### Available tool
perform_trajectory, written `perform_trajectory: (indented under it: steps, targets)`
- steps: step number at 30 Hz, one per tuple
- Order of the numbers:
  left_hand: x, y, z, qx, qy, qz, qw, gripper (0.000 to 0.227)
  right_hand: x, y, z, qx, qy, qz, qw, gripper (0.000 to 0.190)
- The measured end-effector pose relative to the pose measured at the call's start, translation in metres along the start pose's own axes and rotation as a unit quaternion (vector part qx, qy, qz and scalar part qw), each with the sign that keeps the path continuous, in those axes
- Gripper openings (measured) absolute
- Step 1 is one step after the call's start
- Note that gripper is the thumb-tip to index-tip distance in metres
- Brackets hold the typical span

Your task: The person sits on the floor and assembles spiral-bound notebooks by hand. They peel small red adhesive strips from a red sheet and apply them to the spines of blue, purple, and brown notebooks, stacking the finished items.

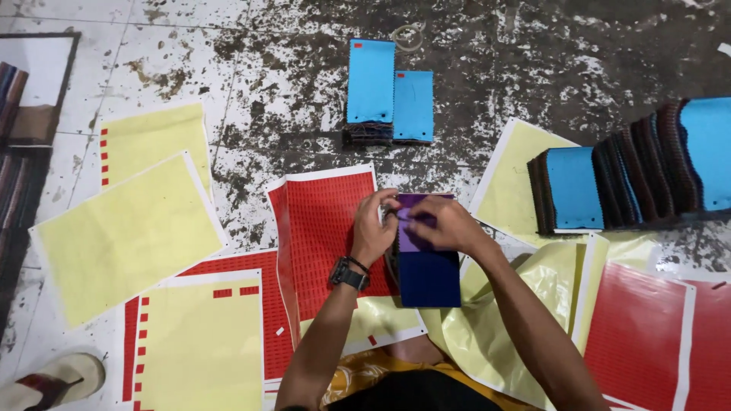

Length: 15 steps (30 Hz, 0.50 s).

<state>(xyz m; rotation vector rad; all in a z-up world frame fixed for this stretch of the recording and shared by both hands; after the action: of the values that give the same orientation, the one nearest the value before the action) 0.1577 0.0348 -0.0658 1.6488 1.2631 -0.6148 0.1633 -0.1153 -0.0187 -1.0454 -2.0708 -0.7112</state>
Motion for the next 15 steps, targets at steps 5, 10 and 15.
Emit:
perform_trajectory:
  steps: [5, 10, 15]
  targets:
    - [-0.002, 0.001, 0.007, 0.019, -0.027, 0.005, 0.999, 0.051, -0.051, 0.001, 0.01, -0.053, 0.05, 0.058, 0.996, 0.014]
    - [0.0, -0.001, 0.008, 0.018, -0.026, -0.012, 0.999, 0.05, -0.061, -0.001, 0.013, -0.035, 0.06, 0.095, 0.993, 0.014]
    - [-0.005, -0.001, 0.005, 0.007, 0.012, -0.024, 1.0, 0.051, -0.077, 0.003, 0.021, -0.028, 0.079, 0.123, 0.989, 0.014]
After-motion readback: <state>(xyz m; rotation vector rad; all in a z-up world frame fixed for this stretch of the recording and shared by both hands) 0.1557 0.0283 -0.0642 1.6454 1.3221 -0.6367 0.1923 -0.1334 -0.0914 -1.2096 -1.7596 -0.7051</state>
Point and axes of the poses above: each hand's wrist, its own y-axis towards the middle knuckle, its own z-axis out of the palm, x = y × z, the point moved 8 cm from there along y, towards the middle knuckle, and after that the axes turned 6 degrees about y, right-handed, at the moved point
